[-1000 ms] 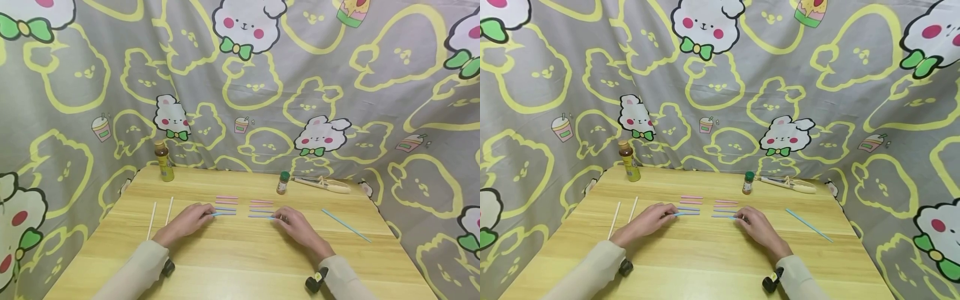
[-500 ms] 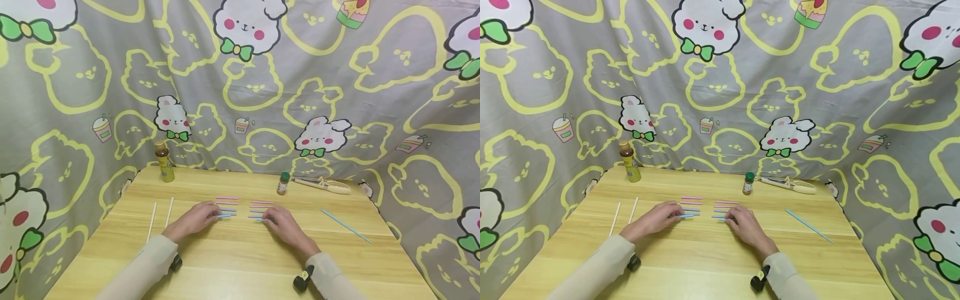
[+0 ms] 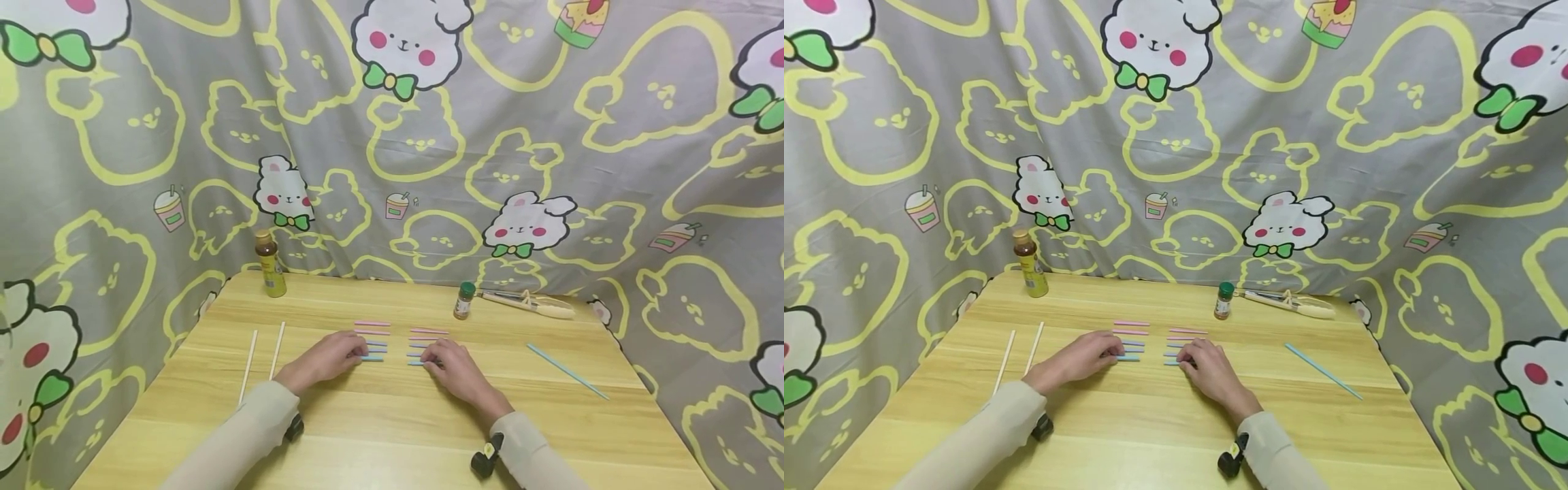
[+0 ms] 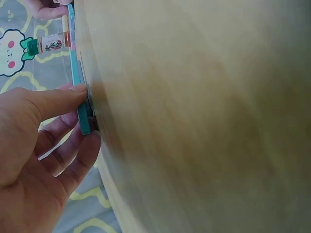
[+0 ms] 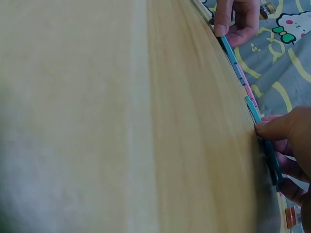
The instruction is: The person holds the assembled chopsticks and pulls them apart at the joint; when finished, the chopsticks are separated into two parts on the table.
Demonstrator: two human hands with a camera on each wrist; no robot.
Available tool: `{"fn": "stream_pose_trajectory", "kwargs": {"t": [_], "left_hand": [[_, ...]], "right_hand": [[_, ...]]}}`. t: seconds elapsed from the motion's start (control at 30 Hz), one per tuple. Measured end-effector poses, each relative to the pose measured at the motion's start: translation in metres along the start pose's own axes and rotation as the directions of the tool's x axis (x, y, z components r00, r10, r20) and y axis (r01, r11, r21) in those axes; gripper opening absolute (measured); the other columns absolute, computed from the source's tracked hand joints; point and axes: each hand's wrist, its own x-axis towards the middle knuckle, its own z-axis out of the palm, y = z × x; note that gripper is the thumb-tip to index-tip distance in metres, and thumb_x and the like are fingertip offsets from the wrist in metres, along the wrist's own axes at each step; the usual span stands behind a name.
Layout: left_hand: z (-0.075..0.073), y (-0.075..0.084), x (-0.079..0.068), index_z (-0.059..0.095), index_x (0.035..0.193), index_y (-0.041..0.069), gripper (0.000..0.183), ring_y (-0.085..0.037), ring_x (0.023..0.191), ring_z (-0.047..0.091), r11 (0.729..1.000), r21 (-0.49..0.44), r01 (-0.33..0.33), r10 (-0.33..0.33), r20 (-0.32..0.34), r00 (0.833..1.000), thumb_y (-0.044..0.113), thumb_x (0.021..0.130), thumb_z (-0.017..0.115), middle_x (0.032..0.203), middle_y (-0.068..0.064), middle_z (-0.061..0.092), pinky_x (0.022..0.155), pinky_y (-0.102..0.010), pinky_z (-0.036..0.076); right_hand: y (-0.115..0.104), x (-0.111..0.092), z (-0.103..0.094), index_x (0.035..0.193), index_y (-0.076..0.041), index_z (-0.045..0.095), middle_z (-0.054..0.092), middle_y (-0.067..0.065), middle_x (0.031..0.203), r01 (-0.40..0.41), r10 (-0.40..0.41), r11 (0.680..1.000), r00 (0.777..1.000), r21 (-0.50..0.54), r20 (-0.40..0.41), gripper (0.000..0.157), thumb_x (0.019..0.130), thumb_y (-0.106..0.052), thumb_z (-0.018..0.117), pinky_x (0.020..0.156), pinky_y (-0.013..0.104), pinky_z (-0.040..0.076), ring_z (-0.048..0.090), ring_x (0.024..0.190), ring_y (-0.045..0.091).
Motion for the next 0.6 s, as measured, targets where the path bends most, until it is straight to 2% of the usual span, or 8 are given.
{"fn": "stream_pose_trajectory", "kwargs": {"t": [0.2,0.33,0.47,0.6], "left_hand": [[0.0,0.001,0.001,0.075,0.112,0.01,0.01,-0.02,0.106,0.073,1.0,0.012,-0.002,0.002,0.02,1.0,0.006,0.103,0.074,0.114,-0.002,0.074,0.095,-0.036,0.063],[0.0,0.001,0.001,0.076,0.112,0.011,0.01,-0.02,0.107,0.073,1.0,0.016,0.0,0.0,0.02,1.0,0.006,0.103,0.074,0.114,-0.002,0.074,0.095,-0.036,0.063],[0.0,0.002,0.001,0.076,0.111,0.01,0.011,-0.02,0.105,0.073,1.0,0.015,-0.009,0.009,0.014,1.0,0.004,0.102,0.075,0.112,-0.002,0.074,0.095,-0.036,0.063],[0.0,0.001,0.001,0.077,0.11,0.01,0.01,-0.021,0.105,0.072,0.999,0.026,-0.03,0.03,0.008,1.0,0.003,0.102,0.074,0.111,-0.002,0.074,0.095,-0.038,0.063]], "right_hand": [[0.002,-0.001,0.001,0.102,-0.023,0.079,0.07,-0.013,0.1,0.005,-0.005,1.0,1.0,0.0,-0.012,0.006,0.099,-0.018,0.081,0.09,0.038,0.048,0.066,0.1,0.012],[0.007,-0.002,-0.007,0.104,-0.022,0.079,0.073,-0.01,0.105,0.013,-0.012,0.999,0.999,0.035,-0.036,0.007,0.099,-0.017,0.081,0.095,0.043,0.053,0.068,0.102,0.013],[0.018,-0.008,-0.025,0.108,-0.017,0.08,0.076,-0.004,0.109,-0.001,0.005,0.998,0.997,0.06,-0.075,0.007,0.101,-0.015,0.078,0.095,0.045,0.058,0.069,0.104,0.017],[0.037,-0.019,-0.053,0.112,-0.014,0.08,0.077,-0.002,0.109,-0.036,0.038,0.999,0.991,0.02,-0.131,0.01,0.103,-0.014,0.075,0.092,0.046,0.061,0.07,0.104,0.019]]}}
